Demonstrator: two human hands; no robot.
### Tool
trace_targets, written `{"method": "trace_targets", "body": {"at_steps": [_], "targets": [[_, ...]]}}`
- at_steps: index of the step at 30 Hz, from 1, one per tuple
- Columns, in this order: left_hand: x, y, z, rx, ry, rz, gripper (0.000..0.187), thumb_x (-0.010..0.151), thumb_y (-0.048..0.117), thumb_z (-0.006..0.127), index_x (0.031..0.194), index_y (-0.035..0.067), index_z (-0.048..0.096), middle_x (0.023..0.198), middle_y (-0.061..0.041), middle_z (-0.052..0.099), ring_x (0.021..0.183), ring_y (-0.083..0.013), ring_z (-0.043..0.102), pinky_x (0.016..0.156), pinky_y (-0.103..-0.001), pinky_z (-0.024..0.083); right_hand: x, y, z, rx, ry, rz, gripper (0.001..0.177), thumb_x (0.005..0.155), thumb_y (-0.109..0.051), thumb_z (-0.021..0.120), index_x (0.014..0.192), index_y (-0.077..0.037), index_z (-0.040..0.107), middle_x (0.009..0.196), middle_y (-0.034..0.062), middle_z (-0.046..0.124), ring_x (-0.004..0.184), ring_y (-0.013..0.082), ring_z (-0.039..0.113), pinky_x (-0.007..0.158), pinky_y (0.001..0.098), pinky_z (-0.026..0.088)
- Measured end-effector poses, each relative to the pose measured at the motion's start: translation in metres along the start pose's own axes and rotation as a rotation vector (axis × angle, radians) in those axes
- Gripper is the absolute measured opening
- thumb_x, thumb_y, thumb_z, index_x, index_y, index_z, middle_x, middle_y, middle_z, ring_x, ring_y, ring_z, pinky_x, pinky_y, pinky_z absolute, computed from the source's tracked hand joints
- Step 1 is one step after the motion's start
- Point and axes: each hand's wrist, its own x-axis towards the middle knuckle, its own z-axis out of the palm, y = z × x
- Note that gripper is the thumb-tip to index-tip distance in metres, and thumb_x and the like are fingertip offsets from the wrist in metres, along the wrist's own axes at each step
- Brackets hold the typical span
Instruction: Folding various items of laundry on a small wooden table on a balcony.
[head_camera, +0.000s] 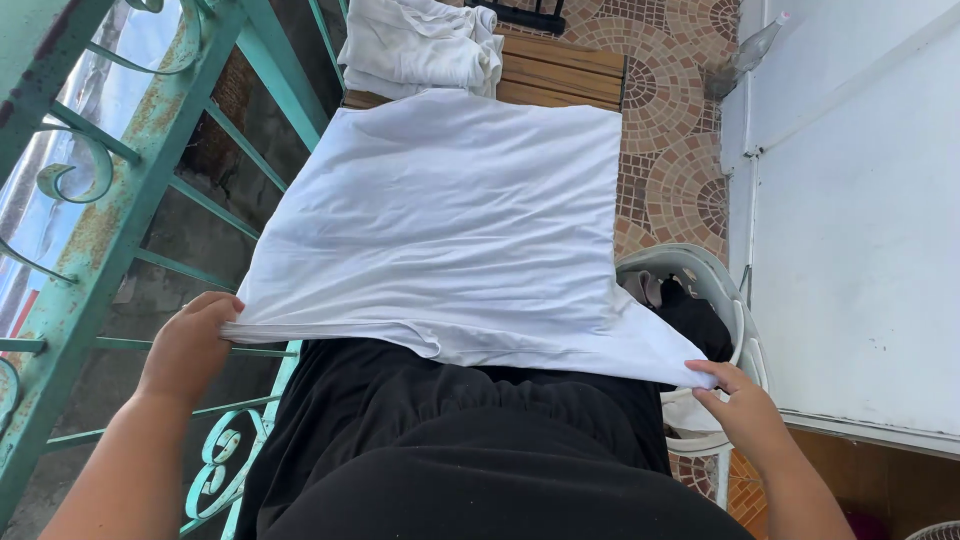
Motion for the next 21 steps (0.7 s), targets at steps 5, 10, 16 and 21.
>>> {"method": "trace_targets", "body": {"at_steps": [5, 10, 16, 21], "targets": [[-0.001, -0.023, -0.006, 0.215, -0.260, 0.043, 0.023, 0.075, 0.018, 0.077, 0.097, 0.013, 0.074, 0.128, -0.004, 0.064, 0.117, -0.0282, 0.063, 0.102, -0.039, 0.050, -0.001, 0.022, -0.008, -0.654, 0.118, -0.095, 0.025, 0.090, -0.014, 0.075, 0.114, -0.020, 0.080, 0.107, 0.0035, 0.068, 0.098, 0.0205, 0.067, 0.085, 0.0358, 0.056], [0.006, -0.038, -0.021, -0.001, -0.393, -0.087, 0.022, 0.080, 0.021, 0.078, 0.100, 0.011, 0.074, 0.137, 0.000, 0.057, 0.127, -0.0246, 0.055, 0.111, -0.042, 0.040, 0.011, 0.038, -0.048, -0.488, 0.185, -0.185, 0.020, 0.089, -0.010, 0.072, 0.107, -0.012, 0.080, 0.128, 0.0076, 0.058, 0.111, 0.0228, 0.062, 0.091, 0.0386, 0.053], [-0.002, -0.066, -0.014, -1.017, -0.333, -0.334, 0.020, 0.085, 0.009, 0.070, 0.103, 0.006, 0.065, 0.133, -0.005, 0.067, 0.131, -0.0211, 0.058, 0.111, -0.039, 0.040, 0.021, 0.105, -0.082, 0.436, 0.048, -0.075, 0.018, 0.093, 0.003, 0.055, 0.107, 0.003, 0.066, 0.150, 0.0142, 0.058, 0.143, 0.0249, 0.051, 0.111, 0.0477, 0.041], [-0.020, -0.081, -0.001, -1.368, -0.212, -0.502, 0.017, 0.096, 0.009, 0.066, 0.113, 0.008, 0.064, 0.117, -0.010, 0.070, 0.119, -0.0209, 0.063, 0.106, -0.038, 0.045, 0.017, 0.152, -0.091, 0.735, -0.017, -0.009, 0.017, 0.099, -0.002, 0.053, 0.113, 0.002, 0.062, 0.125, 0.0290, 0.063, 0.140, 0.0291, 0.057, 0.111, 0.0475, 0.038]]}}
